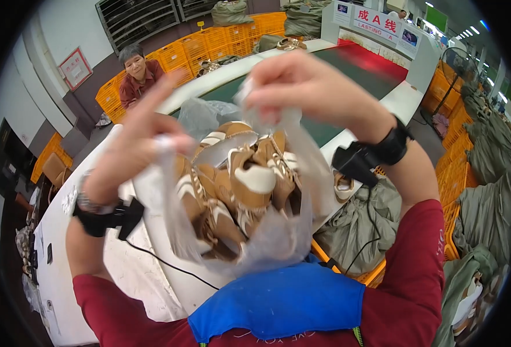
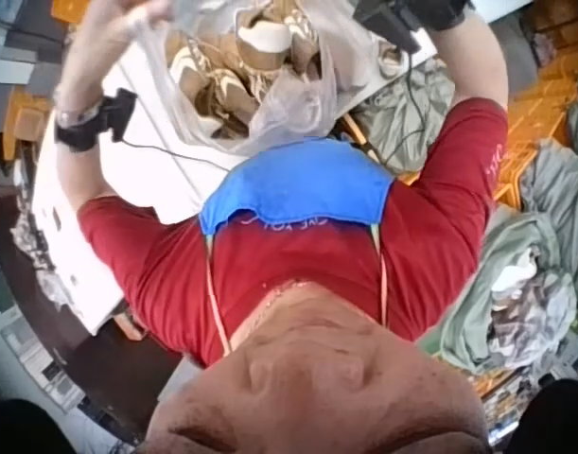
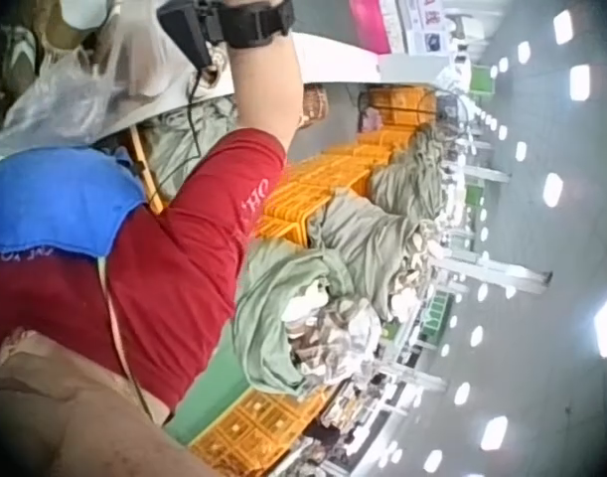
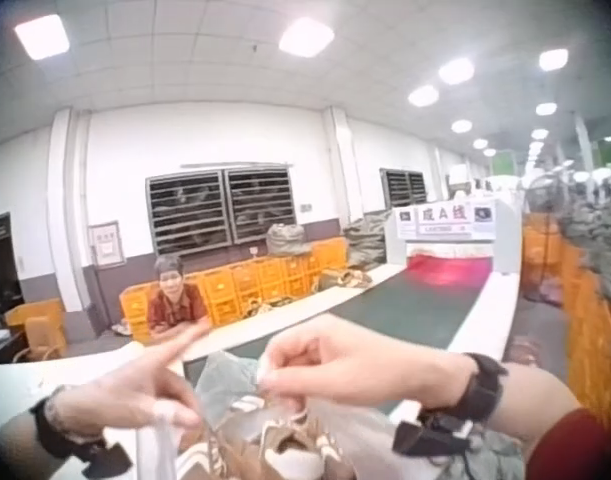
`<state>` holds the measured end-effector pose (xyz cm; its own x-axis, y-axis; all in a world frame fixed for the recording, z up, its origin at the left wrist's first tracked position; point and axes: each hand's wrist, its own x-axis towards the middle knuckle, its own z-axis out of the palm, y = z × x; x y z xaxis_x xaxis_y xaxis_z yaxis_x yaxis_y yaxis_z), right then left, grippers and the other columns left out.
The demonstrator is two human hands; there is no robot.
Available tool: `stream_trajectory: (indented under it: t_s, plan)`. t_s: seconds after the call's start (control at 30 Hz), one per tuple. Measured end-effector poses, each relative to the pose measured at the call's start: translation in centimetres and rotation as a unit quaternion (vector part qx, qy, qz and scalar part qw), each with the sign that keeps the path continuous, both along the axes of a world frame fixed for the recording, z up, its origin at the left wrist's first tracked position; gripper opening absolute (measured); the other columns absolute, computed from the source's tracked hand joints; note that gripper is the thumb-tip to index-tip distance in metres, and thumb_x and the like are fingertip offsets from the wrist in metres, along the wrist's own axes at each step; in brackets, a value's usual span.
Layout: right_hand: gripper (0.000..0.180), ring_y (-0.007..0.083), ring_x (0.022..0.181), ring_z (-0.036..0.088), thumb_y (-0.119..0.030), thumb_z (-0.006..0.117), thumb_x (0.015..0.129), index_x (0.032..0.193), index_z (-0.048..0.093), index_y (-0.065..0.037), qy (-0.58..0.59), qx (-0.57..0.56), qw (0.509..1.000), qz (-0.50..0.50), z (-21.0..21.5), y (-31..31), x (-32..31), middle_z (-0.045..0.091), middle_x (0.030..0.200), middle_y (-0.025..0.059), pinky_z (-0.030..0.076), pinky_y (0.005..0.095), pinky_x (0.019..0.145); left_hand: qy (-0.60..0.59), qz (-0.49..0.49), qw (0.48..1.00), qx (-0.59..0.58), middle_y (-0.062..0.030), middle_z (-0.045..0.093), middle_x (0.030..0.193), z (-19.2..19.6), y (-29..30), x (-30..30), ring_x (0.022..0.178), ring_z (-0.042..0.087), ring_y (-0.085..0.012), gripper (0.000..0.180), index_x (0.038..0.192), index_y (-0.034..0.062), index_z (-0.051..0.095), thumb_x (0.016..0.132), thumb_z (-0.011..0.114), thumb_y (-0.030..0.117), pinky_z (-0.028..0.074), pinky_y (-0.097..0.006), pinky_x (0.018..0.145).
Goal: Sort shoes by inspecting them and placing them into bags or containers in a factory setting.
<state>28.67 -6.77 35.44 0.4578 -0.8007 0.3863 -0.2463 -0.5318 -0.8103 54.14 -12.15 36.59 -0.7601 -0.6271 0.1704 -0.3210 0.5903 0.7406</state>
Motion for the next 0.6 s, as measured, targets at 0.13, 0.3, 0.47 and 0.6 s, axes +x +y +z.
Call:
stream_trajectory:
  t_s: [0.13, 0.3, 0.47, 0.6]
  plan:
    - [0.011, 0.0140, 0.053, 0.056, -0.009, 0.061, 0.079, 0.075, 0.061, 0.001, 0.092, -0.225, 0.968, 0.055, 0.5, 0.9, 4.5, 0.059, 0.061, 0.0075, 0.043, 0.0249, 0.051, -0.081, -0.232, 0.968, 0.041, -0.0017, 0.058, 0.083, -5.5, -0.5, -4.3, 0.079, 0.053, -0.0090, 0.027, 0.084, 0.0025, 0.064, 0.076, 0.074, 0.026, 0.044, -0.025, 0.069]
    - [0.011, 0.0243, 0.050, 0.052, -0.011, 0.063, 0.075, 0.071, 0.061, 0.000, 0.214, -0.283, 0.935, -0.027, -0.6, 0.6, 4.5, 0.054, 0.058, 0.0130, 0.042, 0.0289, 0.048, -0.003, -0.263, 0.943, 0.204, -0.0031, 0.059, 0.077, -6.3, 0.5, -6.4, 0.072, 0.055, -0.0104, 0.023, 0.090, 0.0024, 0.061, 0.088, 0.059, 0.026, 0.045, -0.026, 0.069]
    - [0.042, 0.0174, 0.093, 0.059, -0.031, 0.065, 0.078, 0.108, 0.059, -0.002, 0.099, -0.139, 0.984, -0.048, -4.8, -2.5, -3.4, 0.063, 0.102, 0.0075, 0.044, 0.0323, 0.085, -0.069, -0.166, 0.964, 0.198, -0.0008, 0.056, 0.062, -6.5, 0.5, -6.8, 0.063, 0.052, -0.0082, 0.041, 0.074, 0.0062, 0.058, 0.094, 0.043, 0.039, 0.042, -0.023, 0.059]
    - [0.032, 0.0146, 0.100, 0.052, -0.024, 0.057, 0.087, 0.108, 0.055, -0.001, 0.011, 0.030, 0.996, 0.084, -12.9, 0.5, -0.2, 0.059, 0.103, 0.0067, 0.042, 0.0305, 0.086, -0.077, -0.142, 0.967, 0.197, -0.0005, 0.057, 0.064, -7.0, -0.6, -7.2, 0.064, 0.051, -0.0083, 0.043, 0.071, 0.0053, 0.057, 0.094, 0.043, 0.039, 0.042, -0.023, 0.060]
